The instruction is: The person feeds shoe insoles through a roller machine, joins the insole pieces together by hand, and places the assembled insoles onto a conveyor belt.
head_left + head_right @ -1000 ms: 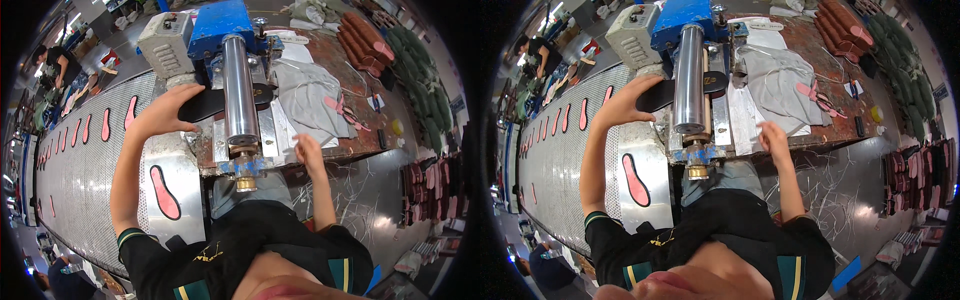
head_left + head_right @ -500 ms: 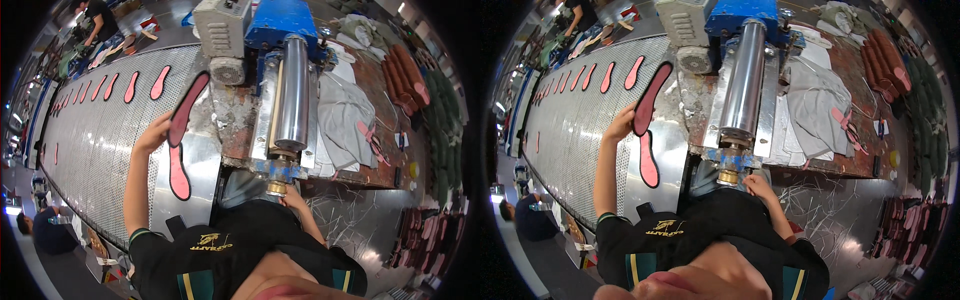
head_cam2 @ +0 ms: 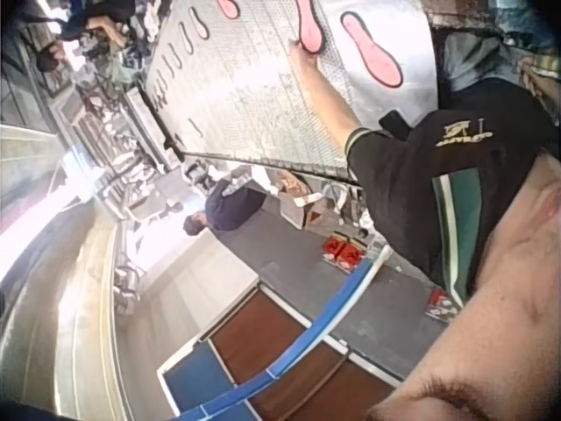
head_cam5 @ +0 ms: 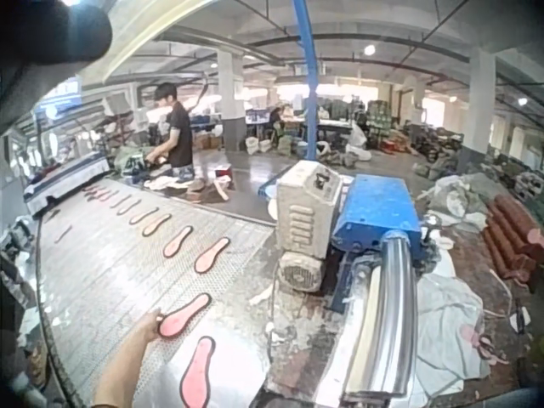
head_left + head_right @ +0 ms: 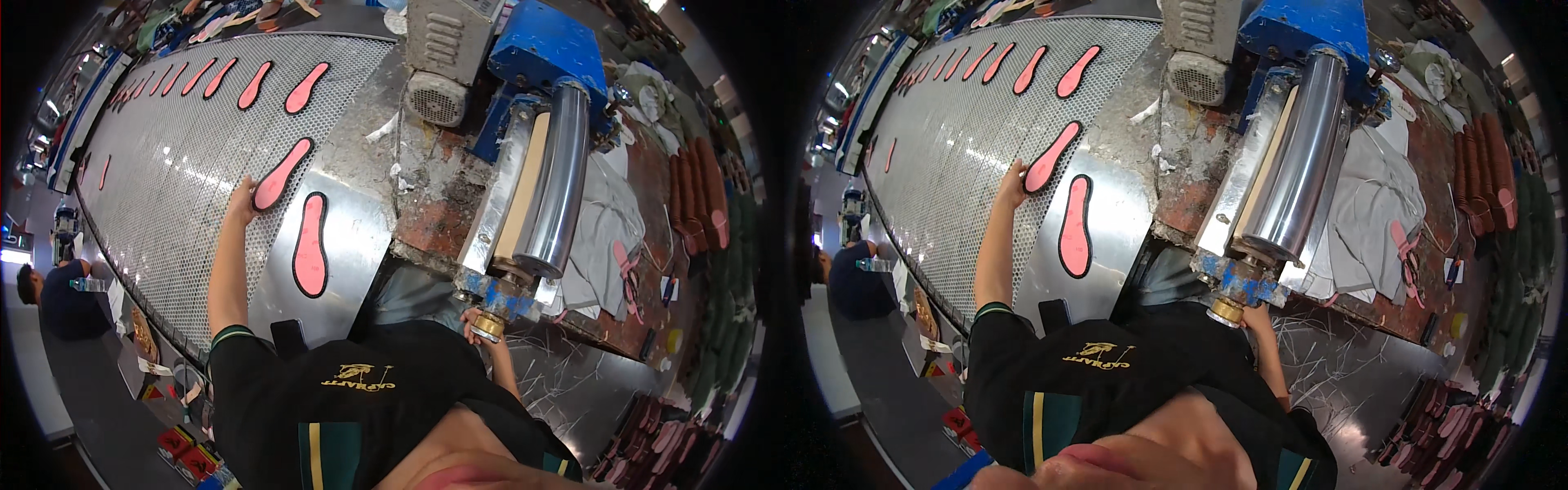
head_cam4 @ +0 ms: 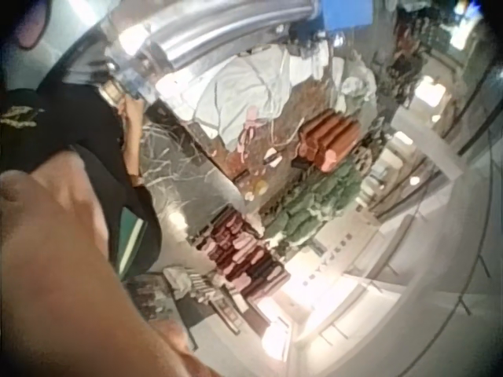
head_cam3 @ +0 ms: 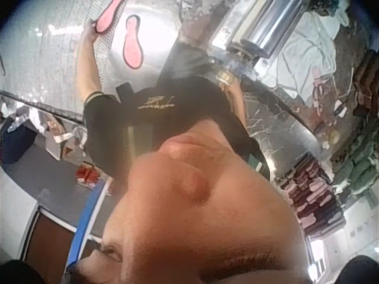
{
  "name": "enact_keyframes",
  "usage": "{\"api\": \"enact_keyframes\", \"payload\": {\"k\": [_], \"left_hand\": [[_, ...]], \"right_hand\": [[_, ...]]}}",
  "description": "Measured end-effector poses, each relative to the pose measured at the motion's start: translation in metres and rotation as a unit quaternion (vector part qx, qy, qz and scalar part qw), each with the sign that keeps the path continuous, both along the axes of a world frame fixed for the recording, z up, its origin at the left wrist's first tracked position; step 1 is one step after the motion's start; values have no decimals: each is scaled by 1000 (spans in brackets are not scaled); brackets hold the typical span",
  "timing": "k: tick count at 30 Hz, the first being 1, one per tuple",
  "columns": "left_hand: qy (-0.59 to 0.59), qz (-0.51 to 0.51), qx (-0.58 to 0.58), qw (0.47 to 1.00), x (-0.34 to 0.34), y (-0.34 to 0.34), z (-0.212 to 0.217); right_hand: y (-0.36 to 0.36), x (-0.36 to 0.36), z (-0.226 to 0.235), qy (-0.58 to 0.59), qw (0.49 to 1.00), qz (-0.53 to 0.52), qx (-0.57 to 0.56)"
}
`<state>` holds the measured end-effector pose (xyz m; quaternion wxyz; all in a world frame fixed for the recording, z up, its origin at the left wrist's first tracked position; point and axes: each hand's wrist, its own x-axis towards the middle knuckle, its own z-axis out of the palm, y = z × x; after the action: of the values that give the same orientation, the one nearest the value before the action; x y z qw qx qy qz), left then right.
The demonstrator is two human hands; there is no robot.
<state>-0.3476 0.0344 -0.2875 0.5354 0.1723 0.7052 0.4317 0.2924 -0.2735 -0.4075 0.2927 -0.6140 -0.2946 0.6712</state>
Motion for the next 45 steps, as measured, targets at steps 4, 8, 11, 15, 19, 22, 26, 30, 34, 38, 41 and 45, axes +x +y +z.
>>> {"api": "enact_keyframes", "payload": {"k": [4, 8, 11, 15, 19, 22, 26, 30, 34, 38, 41, 45], "left_hand": [[-9, -18, 54, 998, 60, 44, 1], [-64, -34, 138, 988, 59, 92, 0], [-47, -46, 143, 988, 111, 131, -2], [-35, -37, 166, 985, 127, 192, -3], [-18, -71, 205, 976, 145, 236, -22], [42, -108, 194, 974, 170, 246, -21], [174, -170, 169, 955, 212, 240, -18], [277, -220, 173, 919, 189, 262, -24], [269, -196, 100, 938, 256, 265, -34], [400, -184, 204, 874, 207, 277, -41], [444, -216, 194, 848, 223, 267, -32], [411, -233, 144, 869, 223, 252, -5]], "right_hand": [[-44, 46, -84, -46, 997, -49, -22], [-53, 38, -76, -32, 997, -67, -16], [-72, 40, -64, -39, 994, -98, -21], [-72, 27, -58, -22, 994, -108, -7], [-77, 20, -59, -5, 993, -119, 9], [-78, 18, -57, -36, 990, -136, -20], [-78, 20, -39, -45, 988, -146, -29], [-71, 16, -37, -41, 989, -135, -31], [-93, 37, -40, -72, 983, -160, -56], [-73, 34, -55, -48, 992, -105, -53], [-74, 41, -51, -58, 991, -97, -72], [-66, 46, -54, -62, 991, -82, -81]]}}
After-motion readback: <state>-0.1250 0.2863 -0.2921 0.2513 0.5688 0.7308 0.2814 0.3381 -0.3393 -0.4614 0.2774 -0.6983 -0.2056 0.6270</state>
